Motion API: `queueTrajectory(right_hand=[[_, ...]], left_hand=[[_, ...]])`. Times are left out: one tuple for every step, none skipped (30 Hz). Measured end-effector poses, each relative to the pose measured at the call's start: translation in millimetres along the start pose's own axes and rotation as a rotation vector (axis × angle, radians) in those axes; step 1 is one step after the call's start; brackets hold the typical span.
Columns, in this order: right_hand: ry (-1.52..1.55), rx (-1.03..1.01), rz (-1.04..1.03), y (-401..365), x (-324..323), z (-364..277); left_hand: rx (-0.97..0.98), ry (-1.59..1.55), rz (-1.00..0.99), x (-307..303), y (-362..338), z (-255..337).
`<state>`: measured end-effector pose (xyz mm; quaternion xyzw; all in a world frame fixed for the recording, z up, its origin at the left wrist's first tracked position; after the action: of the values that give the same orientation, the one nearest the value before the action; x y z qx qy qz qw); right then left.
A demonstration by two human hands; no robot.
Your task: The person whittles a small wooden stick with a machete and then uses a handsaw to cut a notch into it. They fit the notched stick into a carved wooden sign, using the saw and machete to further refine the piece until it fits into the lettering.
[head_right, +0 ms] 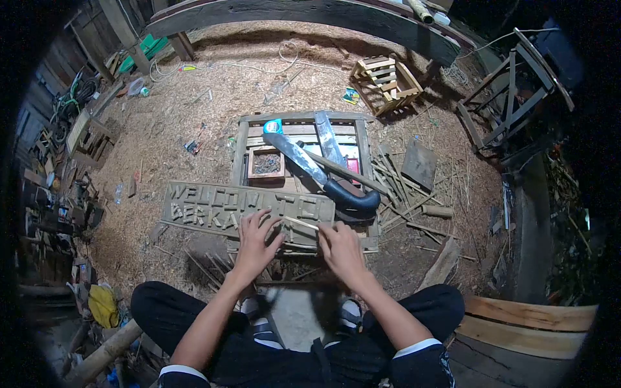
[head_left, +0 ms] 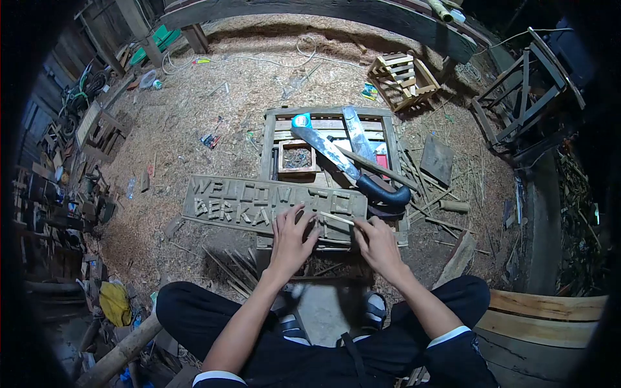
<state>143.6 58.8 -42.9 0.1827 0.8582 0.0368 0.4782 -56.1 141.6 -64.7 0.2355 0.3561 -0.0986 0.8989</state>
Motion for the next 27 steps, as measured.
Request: queueTrajectory(right_hand=[[-0.042,-0.023,0.028,1.2,1.8,7.1],[-0.041,-0.022,0.026,2.9,2.5,12.5],[-0.045,-0.067,0.031,5.3,1.9,14.4],[-0.049,-0.112,0.034,7.2,1.5,15.3],[-0.102,-0.181,0.059,8.1,0.3,14.8],[-0.100,-0.179,0.057,10.1,-0.5,15.5],[-0.091,-0.202,0.020,11.4,-0.3,15.3],[-0.083,-0.224,-0.016,12.0,0.2,15.8],[-0.083,-0.223,-0.017,13.2,0.5,18.8],[-0.085,-0.251,-0.019,13.9,1.9,20.8],[-0.086,-0.280,-0.021,13.7,3.3,21.5],[-0.081,-0.280,-0.022,14.4,0.7,19.7],[-0.119,-0.273,-0.037,15.2,-3.2,17.8],[-0.159,-0.265,-0.052,15.8,-4.7,17.5],[-0.157,-0.263,-0.054,15.7,-2.7,19.2],[-0.124,-0.296,-0.006,15.2,-1.9,19.2],[-0.092,-0.328,0.041,14.2,-1.4,19.3],[-0.093,-0.325,0.040,14.7,1.0,21.3],[-0.072,-0.351,0.054,15.8,3.0,21.6],[-0.050,-0.376,0.068,15.7,5.3,22.6],[-0.039,-0.376,0.085,17.5,6.1,23.3],[-0.036,-0.376,0.086,18.7,6.2,24.1],[-0.034,-0.388,0.089,19.3,6.0,24.1],[-0.031,-0.401,0.091,20.2,6.0,22.2],[-0.026,-0.403,0.091,20.4,7.3,22.0],[-0.038,-0.412,0.085,19.2,8.5,22.8],[-0.053,-0.421,0.077,18.5,8.6,22.4]], left_hand=[[-0.004,-0.001,0.000,1.5,0.3,-0.9],[-0.007,-0.001,-0.003,2.7,1.0,-2.7],[-0.010,0.000,-0.006,3.2,2.6,-3.1],[-0.012,0.001,-0.008,3.7,3.7,-3.1],[0.003,0.008,-0.015,4.4,4.6,-2.4],[0.020,0.014,-0.023,5.0,6.0,-1.2],[0.018,0.014,-0.026,6.1,7.1,-0.9],[0.022,0.016,-0.032,7.6,8.0,-0.1],[0.027,0.020,-0.036,9.3,9.1,0.6],[0.026,0.022,-0.038,10.8,9.9,1.0],[0.032,0.024,-0.036,11.8,10.4,1.7],[0.037,0.027,-0.033,12.2,11.2,2.3],[0.036,0.032,-0.033,12.7,11.9,2.3],[0.052,0.027,-0.034,13.5,12.4,3.5],[0.067,0.020,-0.036,14.0,13.0,5.7],[0.065,0.019,-0.040,14.6,13.2,7.0],[0.053,0.032,-0.045,14.8,13.5,7.6],[0.042,0.043,-0.047,15.6,14.7,8.1],[0.043,0.043,-0.049,17.5,15.7,7.7],[0.039,0.043,-0.045,18.8,16.1,6.6],[0.036,0.045,-0.040,19.6,16.1,5.5],[0.037,0.048,-0.041,20.7,15.8,5.2],[0.050,0.044,-0.028,21.2,15.1,5.8],[0.063,0.041,-0.016,20.4,15.0,6.6],[0.062,0.047,-0.015,19.8,15.7,5.6],[0.057,0.039,-0.027,20.7,15.7,4.7],[0.052,0.029,-0.041,21.7,15.8,4.6]])
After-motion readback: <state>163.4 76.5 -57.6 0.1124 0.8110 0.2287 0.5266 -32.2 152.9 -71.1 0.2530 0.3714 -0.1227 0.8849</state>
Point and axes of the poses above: each hand's wrist, its own y-axis towards the middle knuckle, its own x-axis out of the palm, z = x × y, the point moved 5 cm from there along y, towards the middle knuckle, and after that the axes turned 13 degrees about z, right-handed, at the moved point
